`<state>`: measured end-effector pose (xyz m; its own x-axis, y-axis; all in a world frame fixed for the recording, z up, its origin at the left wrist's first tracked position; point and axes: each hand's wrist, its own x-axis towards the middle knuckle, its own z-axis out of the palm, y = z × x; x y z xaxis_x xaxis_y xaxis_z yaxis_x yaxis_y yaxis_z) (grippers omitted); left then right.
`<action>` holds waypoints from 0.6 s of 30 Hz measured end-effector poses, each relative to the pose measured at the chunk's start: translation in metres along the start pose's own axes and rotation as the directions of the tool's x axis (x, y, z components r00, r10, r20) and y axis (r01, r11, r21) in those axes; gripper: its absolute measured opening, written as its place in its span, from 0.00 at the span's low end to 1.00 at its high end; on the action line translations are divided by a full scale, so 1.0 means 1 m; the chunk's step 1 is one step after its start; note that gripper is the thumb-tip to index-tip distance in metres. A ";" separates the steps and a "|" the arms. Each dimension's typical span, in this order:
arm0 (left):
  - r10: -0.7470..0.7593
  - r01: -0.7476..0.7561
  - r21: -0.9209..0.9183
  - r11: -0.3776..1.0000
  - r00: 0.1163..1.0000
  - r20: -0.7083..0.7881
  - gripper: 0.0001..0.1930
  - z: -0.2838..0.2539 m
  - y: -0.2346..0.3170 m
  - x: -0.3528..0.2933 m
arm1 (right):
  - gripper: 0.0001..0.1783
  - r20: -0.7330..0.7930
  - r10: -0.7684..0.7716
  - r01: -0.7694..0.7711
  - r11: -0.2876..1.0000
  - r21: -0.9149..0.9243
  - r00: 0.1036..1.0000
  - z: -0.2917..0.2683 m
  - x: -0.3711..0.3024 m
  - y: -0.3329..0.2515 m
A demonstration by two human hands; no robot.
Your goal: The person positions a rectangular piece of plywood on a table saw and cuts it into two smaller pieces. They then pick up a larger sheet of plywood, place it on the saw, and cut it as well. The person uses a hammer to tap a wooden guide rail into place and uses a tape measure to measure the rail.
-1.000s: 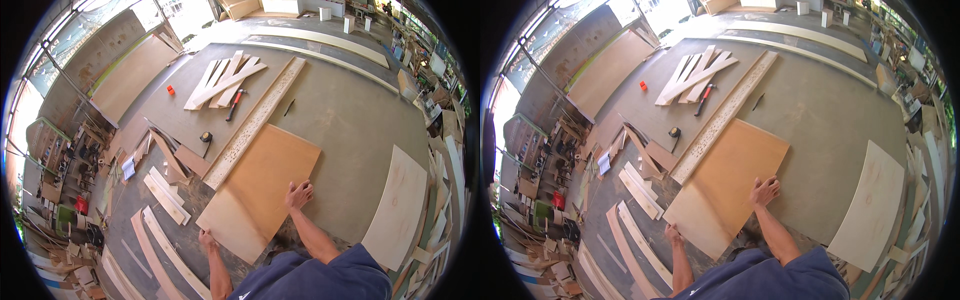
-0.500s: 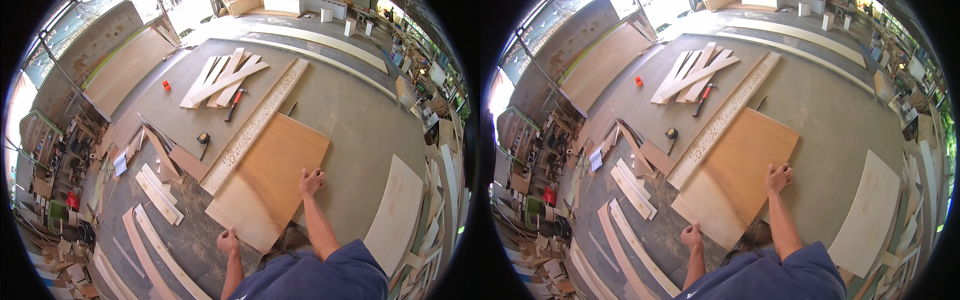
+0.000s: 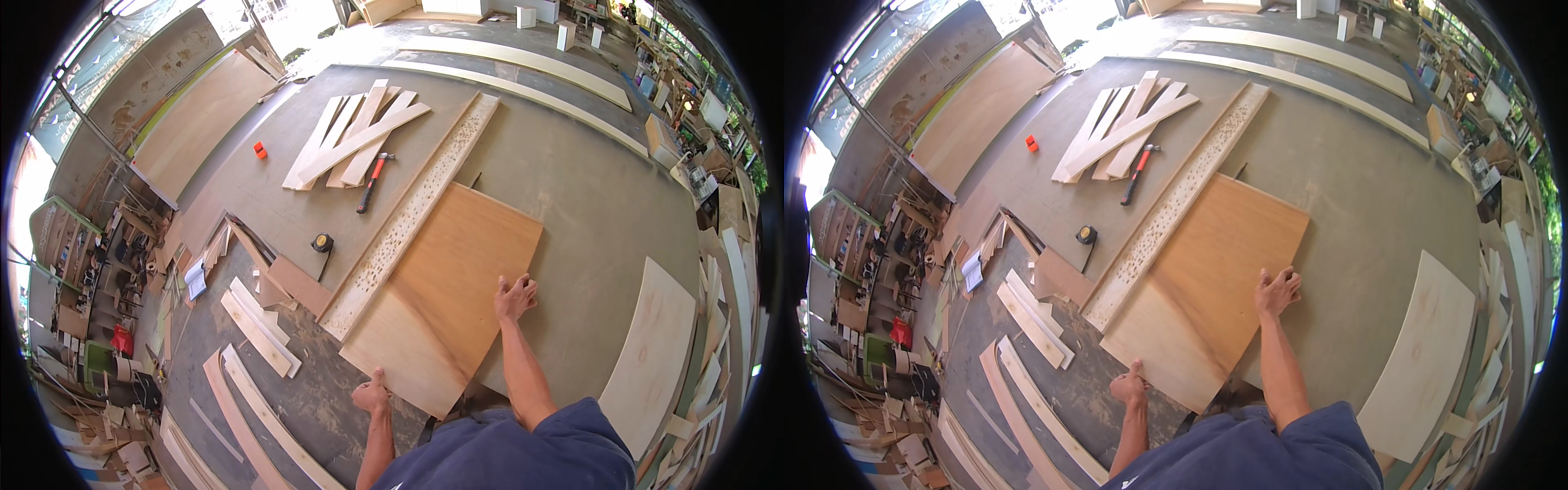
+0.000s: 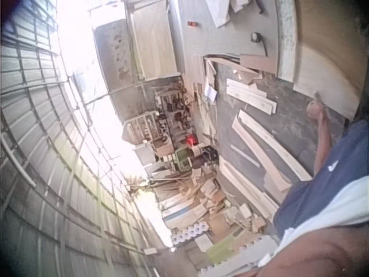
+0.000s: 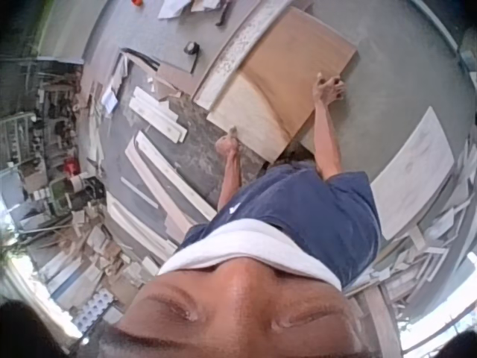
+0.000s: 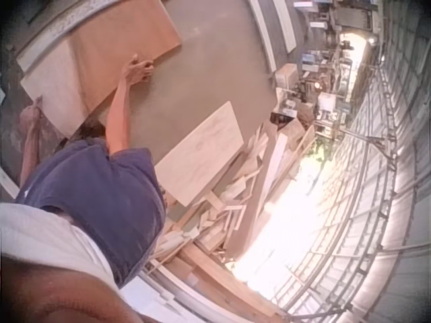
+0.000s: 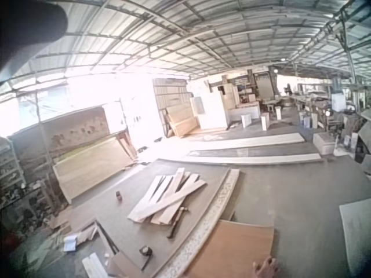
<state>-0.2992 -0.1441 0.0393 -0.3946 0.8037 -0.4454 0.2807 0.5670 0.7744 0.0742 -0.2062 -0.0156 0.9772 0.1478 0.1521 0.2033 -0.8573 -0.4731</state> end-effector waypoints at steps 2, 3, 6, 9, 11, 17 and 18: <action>0.000 0.000 -0.006 1.000 1.000 0.013 0.21 0.005 0.002 0.000 | 0.43 -0.014 -0.005 0.005 1.000 -0.002 1.000 0.003 0.006 0.002; -0.001 0.001 -0.008 1.000 1.000 0.021 0.21 0.008 0.005 -0.002 | 0.43 -0.021 -0.007 0.007 1.000 -0.005 1.000 0.004 0.009 0.003; 0.002 0.000 -0.047 0.999 0.998 0.055 0.21 0.018 0.006 0.000 | 0.44 0.000 0.013 -0.013 1.000 -0.013 1.000 0.003 0.022 -0.002; 0.022 -0.016 -0.063 0.998 0.995 0.095 0.20 0.035 0.014 -0.003 | 0.43 -0.012 0.008 -0.009 1.000 -0.014 1.000 0.007 0.043 -0.001; 0.032 -0.025 -0.063 0.998 0.993 0.112 0.20 0.050 0.022 -0.005 | 0.43 -0.023 0.007 -0.008 1.000 -0.015 1.000 0.011 0.059 -0.001; 0.025 -0.013 -0.064 0.998 0.981 0.193 0.20 0.101 0.048 -0.008 | 0.42 -0.021 0.032 -0.032 0.999 -0.032 0.999 0.020 0.119 -0.008; 0.025 -0.011 -0.067 0.998 0.977 0.210 0.20 0.110 0.052 -0.011 | 0.42 -0.022 0.036 -0.036 0.999 -0.035 0.999 0.020 0.128 -0.009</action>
<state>-0.1841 -0.1032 0.0354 -0.1950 0.8376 -0.5103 0.2257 0.5446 0.8077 0.1989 -0.1693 -0.0091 0.9823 0.1063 0.1544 0.1655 -0.8787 -0.4478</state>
